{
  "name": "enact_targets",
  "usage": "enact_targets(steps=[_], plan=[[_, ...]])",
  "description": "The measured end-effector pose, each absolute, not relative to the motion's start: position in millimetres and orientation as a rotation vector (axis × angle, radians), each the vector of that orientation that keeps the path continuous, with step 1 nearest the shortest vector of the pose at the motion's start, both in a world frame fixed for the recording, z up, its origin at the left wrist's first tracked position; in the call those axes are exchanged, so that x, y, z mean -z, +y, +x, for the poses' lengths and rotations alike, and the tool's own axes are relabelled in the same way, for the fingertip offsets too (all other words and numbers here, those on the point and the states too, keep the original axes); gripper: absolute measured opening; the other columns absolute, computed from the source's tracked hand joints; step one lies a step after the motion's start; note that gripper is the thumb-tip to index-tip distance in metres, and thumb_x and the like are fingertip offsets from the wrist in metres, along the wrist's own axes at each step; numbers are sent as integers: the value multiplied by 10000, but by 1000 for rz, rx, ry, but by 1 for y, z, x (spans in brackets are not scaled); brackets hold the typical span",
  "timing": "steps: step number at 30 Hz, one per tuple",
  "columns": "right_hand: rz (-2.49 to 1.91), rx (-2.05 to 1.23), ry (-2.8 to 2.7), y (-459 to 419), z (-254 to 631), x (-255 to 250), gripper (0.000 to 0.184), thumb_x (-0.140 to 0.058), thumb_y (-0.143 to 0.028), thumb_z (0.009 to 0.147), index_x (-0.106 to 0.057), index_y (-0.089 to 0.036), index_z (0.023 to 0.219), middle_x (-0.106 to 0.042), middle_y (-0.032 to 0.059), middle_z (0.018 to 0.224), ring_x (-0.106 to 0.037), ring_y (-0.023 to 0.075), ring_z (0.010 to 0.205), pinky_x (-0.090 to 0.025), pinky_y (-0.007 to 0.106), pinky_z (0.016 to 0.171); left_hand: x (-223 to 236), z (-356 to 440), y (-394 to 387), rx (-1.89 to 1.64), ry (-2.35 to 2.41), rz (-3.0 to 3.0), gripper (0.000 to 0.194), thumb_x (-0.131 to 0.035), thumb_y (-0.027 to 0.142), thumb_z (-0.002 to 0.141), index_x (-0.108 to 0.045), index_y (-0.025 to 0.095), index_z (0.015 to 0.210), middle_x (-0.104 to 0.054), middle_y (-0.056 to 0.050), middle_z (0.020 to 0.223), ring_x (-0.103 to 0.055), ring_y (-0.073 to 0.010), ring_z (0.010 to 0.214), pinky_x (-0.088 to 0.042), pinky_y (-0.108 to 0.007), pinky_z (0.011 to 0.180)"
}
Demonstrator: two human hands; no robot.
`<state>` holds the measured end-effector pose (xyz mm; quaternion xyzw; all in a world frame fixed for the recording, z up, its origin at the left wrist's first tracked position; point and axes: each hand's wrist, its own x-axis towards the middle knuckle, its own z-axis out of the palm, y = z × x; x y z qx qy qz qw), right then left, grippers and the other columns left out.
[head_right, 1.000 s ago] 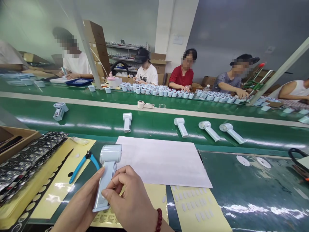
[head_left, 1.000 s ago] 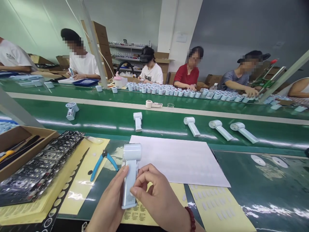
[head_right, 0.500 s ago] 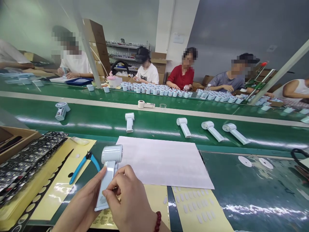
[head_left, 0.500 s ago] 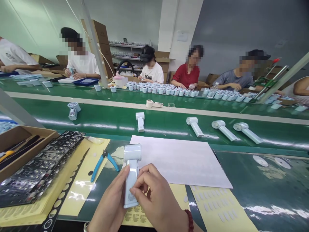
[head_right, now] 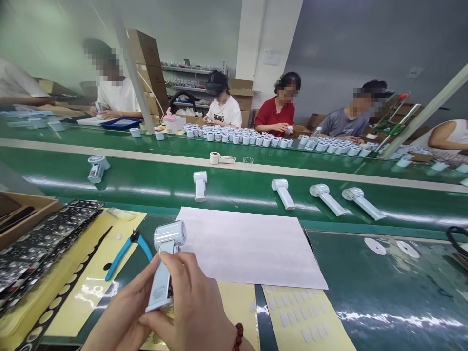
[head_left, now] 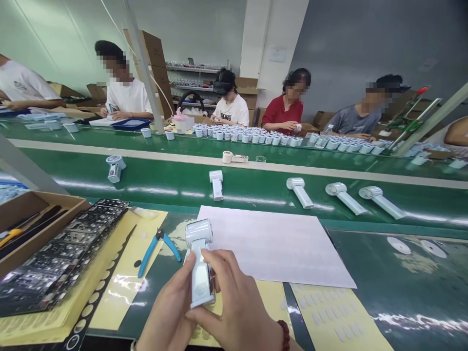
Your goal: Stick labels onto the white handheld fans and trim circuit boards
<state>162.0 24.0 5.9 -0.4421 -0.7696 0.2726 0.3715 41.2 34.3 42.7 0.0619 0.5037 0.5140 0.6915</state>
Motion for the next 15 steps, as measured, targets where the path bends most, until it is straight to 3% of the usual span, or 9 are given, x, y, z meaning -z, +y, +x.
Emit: enact_targets(steps=[4,7,10,12,15], plan=[[-1079,-806,-1845,30,162,-7,938,-834,-229,712,-295,-369,1467,-548,53,1307,-606,194,793,-553,351,673,-44,39,42,-1134,1105,123,185,-618,246,927,-756,141,990,-754,-74,830,-730,-209,757,-611,-289,695],[-1003,-880,-1685,41,167,-7,669,-674,-322,863,-346,-320,1446,-570,60,1276,-584,159,721,-549,315,628,-51,31,67,-1176,1196,228,219,-577,209,941,-738,67,986,-755,-144,868,-731,-224,725,-620,-326,685],[-1184,-835,-1773,56,170,-7,449,-394,-274,995,-411,-209,1439,-628,130,1277,-659,220,843,-582,399,732,-56,19,114,-1323,1285,299,161,-556,142,946,-694,69,987,-732,-111,854,-709,-174,707,-598,-273,642],[-1368,-832,-1969,65,168,-8,495,-340,-189,985,-427,-131,1470,-665,183,1252,-675,301,1023,-576,501,849,-55,10,151,-1423,1336,324,102,-575,101,935,-659,109,993,-700,-39,876,-675,-121,715,-578,-236,646],[-1484,-799,-2309,76,158,-3,721,-500,-69,832,-361,-52,1539,-616,252,1362,-580,379,1269,-551,535,955,-45,-3,204,-1456,1426,385,188,-642,237,928,-640,152,1095,-679,-41,1020,-660,-143,782,-583,-298,650]])
